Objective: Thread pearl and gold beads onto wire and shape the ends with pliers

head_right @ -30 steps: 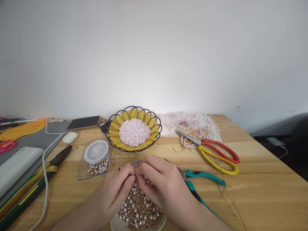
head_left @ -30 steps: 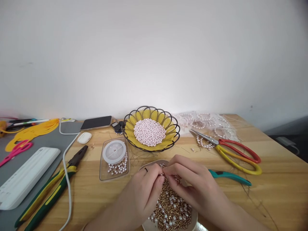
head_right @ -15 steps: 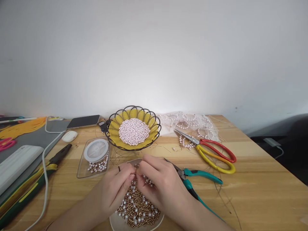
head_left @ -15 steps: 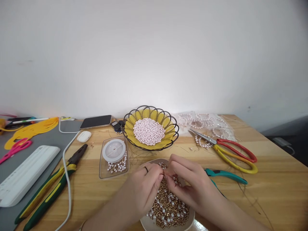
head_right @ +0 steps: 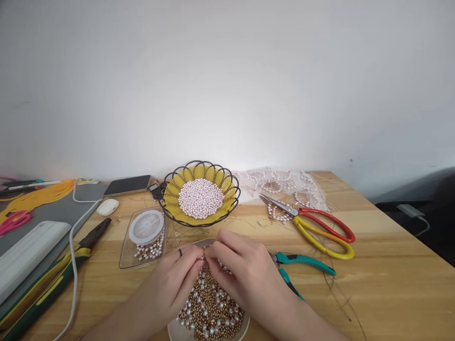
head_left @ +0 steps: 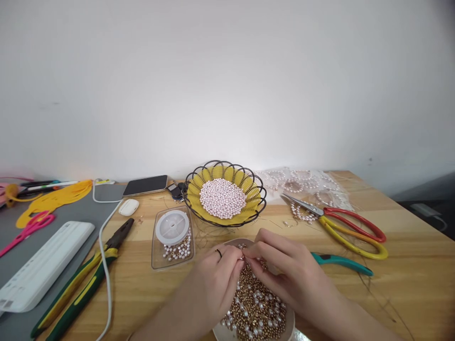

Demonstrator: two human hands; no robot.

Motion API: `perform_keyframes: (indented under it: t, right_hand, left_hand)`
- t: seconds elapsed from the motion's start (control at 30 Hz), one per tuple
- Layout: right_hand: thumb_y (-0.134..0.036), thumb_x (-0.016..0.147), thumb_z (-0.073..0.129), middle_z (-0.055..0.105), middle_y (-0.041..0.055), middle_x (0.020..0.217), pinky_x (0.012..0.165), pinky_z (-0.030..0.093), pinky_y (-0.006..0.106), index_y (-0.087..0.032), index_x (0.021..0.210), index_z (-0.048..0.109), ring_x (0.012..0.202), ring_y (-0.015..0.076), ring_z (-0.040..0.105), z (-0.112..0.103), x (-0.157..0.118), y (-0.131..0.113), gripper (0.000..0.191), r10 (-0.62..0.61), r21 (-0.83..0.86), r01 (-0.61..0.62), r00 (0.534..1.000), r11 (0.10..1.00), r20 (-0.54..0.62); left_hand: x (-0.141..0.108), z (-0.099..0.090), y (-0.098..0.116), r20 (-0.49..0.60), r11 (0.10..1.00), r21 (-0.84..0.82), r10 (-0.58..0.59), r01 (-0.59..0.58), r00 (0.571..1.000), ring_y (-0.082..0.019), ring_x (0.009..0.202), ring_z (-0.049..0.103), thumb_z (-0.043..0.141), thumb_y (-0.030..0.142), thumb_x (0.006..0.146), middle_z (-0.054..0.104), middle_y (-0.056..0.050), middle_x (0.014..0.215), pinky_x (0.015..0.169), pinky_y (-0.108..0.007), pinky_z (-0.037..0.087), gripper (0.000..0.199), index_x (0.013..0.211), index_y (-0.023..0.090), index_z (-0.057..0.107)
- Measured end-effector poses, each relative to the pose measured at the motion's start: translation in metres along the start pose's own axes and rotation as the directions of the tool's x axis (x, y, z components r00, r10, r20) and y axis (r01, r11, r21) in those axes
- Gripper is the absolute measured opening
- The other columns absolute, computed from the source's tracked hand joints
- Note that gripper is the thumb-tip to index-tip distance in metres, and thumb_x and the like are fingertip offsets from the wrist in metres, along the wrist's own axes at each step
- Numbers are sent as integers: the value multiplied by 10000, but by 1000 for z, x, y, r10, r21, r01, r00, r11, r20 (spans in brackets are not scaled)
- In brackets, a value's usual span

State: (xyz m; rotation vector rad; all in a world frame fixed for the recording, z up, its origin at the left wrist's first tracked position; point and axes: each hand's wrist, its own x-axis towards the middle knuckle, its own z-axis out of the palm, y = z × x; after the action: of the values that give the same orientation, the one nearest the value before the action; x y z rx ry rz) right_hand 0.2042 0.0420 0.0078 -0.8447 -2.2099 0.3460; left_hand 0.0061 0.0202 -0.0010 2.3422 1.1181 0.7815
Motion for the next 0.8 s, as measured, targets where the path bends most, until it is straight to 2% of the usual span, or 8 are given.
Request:
perform_keyframes:
  t: [0.1,0.23,0.47,0.67,0.8]
  right_hand:
    - [-40,922,486,473,-20,679,475,364,220,-193,744,546,553,116,478,2,2,-2,242,-14,-32,13,1000,999,-28]
    - [-26,888,475,442,-35,666,474,333,218,-219,731,465,541,111,445,7,2,-5,249,-18,-68,12,996,998,-83]
    - [-10,887,484,414,-37,679,486,308,228,-235,749,412,550,120,417,12,-4,-6,274,-8,-103,-7,989,995,-145]
    - [-50,939,473,450,-22,702,500,351,221,-217,772,472,569,119,448,6,0,1,236,-50,-52,47,997,998,-55]
    - [-83,964,473,470,-15,709,520,369,223,-215,769,476,593,123,463,1,3,2,235,-48,-3,48,999,999,23]
  left_hand:
    - [2,0,2,-14,999,27,45,-45,999,-232,793,634,330,131,1044,659,-79,849,684,-338,518,234,952,180,539]
    - [4,-1,4,-21,989,75,127,-125,992,-237,782,623,338,127,1041,664,-88,841,675,-342,531,233,957,170,552]
    - [1,0,1,-11,988,75,138,-137,990,-245,821,609,338,107,1030,655,-91,868,745,-372,539,215,1013,161,546]
    - [0,-2,1,7,999,-6,44,-44,999,-211,781,605,317,125,1047,615,-43,849,678,-319,486,198,942,213,461]
    - [1,-3,2,18,999,20,49,-49,999,-203,747,590,307,127,1047,588,-27,820,648,-308,460,203,915,221,430]
